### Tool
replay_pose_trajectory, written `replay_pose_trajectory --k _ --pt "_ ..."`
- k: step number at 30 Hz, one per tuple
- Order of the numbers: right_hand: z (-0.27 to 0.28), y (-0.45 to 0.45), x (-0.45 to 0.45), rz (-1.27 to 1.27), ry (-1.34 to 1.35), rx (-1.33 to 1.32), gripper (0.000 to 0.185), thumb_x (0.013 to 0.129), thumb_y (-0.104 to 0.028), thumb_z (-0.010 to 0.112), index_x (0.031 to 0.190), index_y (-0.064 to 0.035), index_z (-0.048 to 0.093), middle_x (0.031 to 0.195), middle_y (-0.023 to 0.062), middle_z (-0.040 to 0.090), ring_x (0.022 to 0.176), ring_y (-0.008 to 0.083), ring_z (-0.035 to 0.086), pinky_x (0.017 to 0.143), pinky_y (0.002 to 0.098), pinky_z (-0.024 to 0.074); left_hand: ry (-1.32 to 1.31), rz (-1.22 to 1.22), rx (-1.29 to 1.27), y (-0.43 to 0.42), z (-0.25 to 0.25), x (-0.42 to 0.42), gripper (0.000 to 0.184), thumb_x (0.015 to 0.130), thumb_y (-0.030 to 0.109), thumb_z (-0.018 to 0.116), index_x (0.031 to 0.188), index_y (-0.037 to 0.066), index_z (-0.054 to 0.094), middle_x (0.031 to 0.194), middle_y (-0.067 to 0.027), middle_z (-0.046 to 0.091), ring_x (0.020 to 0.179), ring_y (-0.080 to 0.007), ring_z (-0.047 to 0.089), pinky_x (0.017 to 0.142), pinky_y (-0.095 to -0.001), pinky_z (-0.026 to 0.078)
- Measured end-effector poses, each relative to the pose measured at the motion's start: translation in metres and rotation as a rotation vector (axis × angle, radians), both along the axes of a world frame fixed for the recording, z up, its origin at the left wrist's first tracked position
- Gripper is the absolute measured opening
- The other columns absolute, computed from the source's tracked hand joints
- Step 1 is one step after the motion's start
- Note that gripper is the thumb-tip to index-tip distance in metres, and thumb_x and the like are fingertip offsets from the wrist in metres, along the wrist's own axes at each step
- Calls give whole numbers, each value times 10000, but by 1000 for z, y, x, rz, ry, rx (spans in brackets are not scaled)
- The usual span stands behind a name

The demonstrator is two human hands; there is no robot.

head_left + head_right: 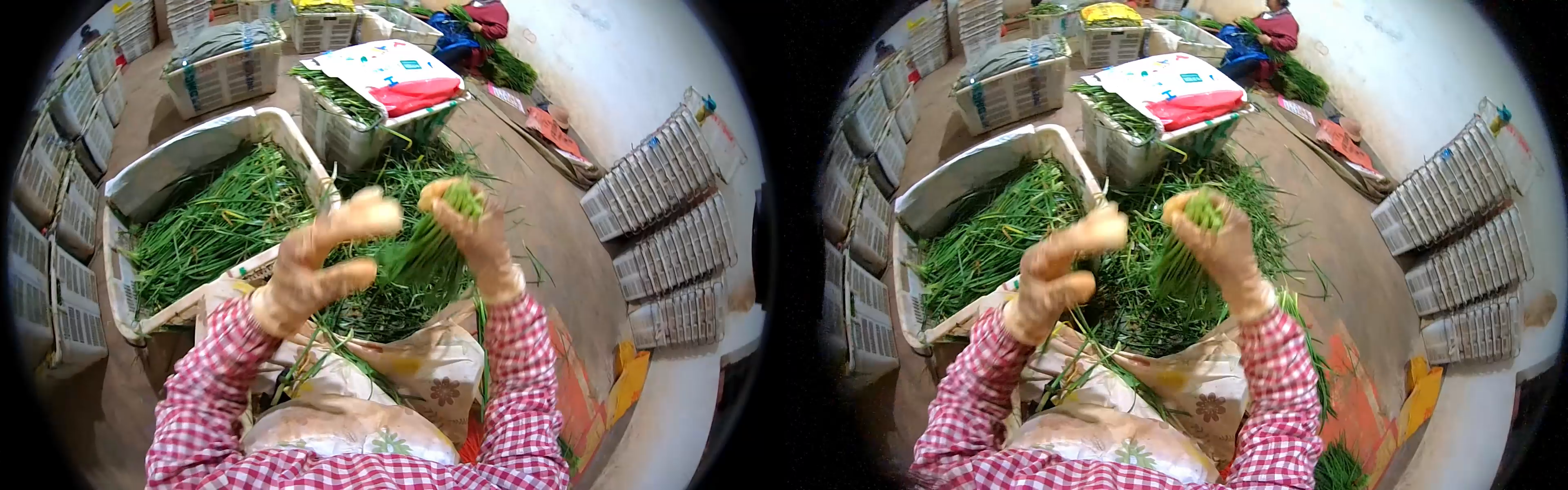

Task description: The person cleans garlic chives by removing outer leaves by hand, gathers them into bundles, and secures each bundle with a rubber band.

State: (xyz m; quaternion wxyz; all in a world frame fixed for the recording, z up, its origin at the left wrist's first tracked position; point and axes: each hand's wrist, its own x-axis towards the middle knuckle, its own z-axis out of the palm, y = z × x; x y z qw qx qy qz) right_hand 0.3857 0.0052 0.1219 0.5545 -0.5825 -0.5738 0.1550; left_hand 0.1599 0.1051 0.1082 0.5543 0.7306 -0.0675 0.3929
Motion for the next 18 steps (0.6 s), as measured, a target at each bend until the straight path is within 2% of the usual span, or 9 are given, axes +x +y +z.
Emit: replay_pose_trajectory --k 2,5,7,10,12,13,15,17,18 --pt "6 -10 -45 114 528 -77 233 803 -142 719 971 -16 617 896 61 669 809 138 637 742 272 524 -158 -44 -284 -2 -4 32 848 726 376 772 1414 123 345 1354 -99 461 1275 -205 394 1078 -368 279" --pt "-19 -13 -77 171 810 -98 262 788 -127 731 986 -2 612 895 59 663 809 143 635 765 267 506 -70 -398 -704 -31 -48 51 1006 695 487 760 1451 112 213 1379 -75 401 1245 -202 417 1068 -353 309" --pt "-30 -12 -92 12 717 -130 257 785 -137 722 970 6 615 867 61 659 755 142 631 717 272 513 -50 -529 -855 -37 -73 48 989 695 466 770 1443 111 229 1374 -69 397 1245 -197 408 1071 -348 305" --pt "-34 -4 -94 -63 501 -191 245 798 -178 707 954 -3 632 852 60 659 770 142 625 699 282 517 106 -550 -1006 -31 -84 36 892 719 367 775 1409 103 277 1254 -117 512 1131 -209 524 981 -355 421" --pt "-18 4 -85 -105 27 -342 235 820 -252 707 918 -45 653 867 55 659 697 116 630 643 223 521 466 -812 -1035 -17 -82 27 810 743 265 762 1386 100 297 1054 -136 617 911 -214 636 807 -351 529" --pt "-23 17 -62 -93 -65 -282 283 827 -328 690 938 -70 654 897 54 660 738 122 633 662 237 526 402 -684 -1041 -22 -88 30 763 769 165 723 1392 94 289 859 -121 650 717 -210 657 658 -332 557" --pt "-2 32 -21 -86 174 -233 378 813 -439 675 934 -82 657 904 39 655 863 122 611 794 266 491 360 -664 -1042 -26 -69 25 781 763 99 702 1413 97 270 960 -97 595 748 -202 644 668 -327 550" --pt "46 28 -11 -3 131 -78 375 852 -440 628 960 -81 649 886 14 636 892 103 571 899 258 428 378 -668 -1078 -22 -75 27 835 736 74 715 1429 106 250 1051 -77 525 773 -198 637 657 -318 545" --pt "71 18 -28 -50 16 -101 445 872 -464 587 1076 -69 596 1001 55 613 955 148 565 917 274 427 387 -663 -1091 -21 -68 26 843 730 83 724 1429 112 254 1057 -74 525 775 -203 637 653 -320 539"
